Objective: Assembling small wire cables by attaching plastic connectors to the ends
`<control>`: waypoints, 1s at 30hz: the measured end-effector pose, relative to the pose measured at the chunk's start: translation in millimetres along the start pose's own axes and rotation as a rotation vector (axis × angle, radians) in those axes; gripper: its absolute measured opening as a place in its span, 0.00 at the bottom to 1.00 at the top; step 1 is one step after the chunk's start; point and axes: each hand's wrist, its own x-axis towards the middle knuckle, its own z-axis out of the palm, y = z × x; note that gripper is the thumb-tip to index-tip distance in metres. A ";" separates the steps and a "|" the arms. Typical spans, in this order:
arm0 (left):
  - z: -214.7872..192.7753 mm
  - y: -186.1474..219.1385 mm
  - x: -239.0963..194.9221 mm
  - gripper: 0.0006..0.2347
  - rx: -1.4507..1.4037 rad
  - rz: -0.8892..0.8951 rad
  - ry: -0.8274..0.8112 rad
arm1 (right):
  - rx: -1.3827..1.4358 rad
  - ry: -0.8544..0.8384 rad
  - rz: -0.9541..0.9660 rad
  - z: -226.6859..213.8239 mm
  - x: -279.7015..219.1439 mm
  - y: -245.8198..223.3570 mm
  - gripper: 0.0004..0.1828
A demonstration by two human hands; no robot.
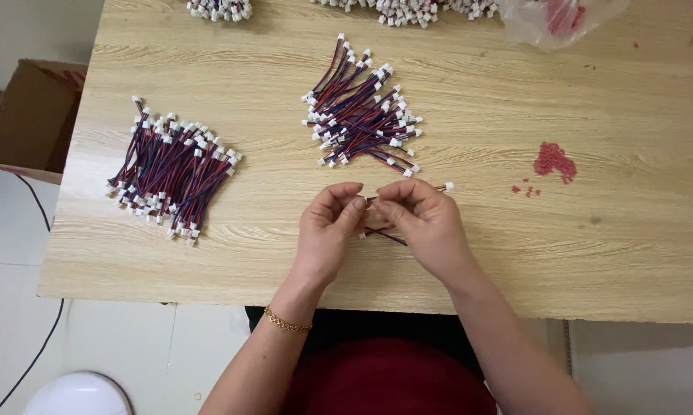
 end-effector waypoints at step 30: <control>-1.7 15.3 -0.7 0.11 0.110 0.034 -0.205 | -0.371 -0.117 -0.289 -17.4 9.3 -6.3 0.05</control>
